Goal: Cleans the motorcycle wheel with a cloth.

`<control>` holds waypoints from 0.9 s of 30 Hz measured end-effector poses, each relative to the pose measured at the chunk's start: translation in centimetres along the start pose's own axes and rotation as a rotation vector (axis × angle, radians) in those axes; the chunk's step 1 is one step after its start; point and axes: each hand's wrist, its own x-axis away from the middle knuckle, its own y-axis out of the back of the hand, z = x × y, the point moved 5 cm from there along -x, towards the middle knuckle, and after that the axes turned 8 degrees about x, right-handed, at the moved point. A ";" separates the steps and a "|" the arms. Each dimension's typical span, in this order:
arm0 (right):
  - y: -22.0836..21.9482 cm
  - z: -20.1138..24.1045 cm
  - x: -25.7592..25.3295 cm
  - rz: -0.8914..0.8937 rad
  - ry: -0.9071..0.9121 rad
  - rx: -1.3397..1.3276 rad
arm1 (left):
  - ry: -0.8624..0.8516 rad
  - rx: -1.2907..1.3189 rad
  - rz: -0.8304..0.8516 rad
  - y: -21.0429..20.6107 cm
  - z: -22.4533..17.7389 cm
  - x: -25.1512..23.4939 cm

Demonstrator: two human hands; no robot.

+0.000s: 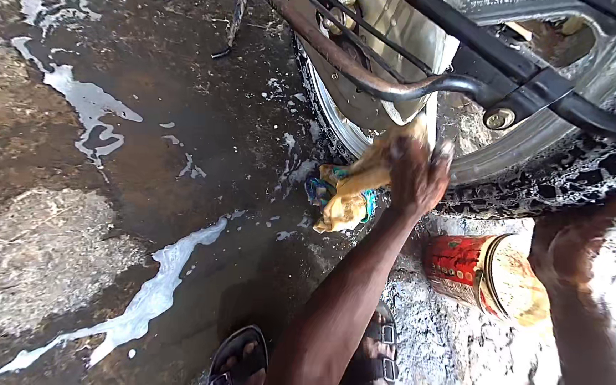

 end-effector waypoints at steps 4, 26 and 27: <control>0.0 0.0 -0.3 -0.029 0.023 -0.005 | 0.045 -0.095 0.035 -1.5 1.2 0.8; -0.4 0.2 0.4 -0.061 0.009 -0.009 | 0.074 -0.081 0.095 -0.5 2.3 1.1; -0.4 0.1 0.3 -0.072 0.016 0.001 | 0.060 -0.141 0.137 -0.8 3.1 2.0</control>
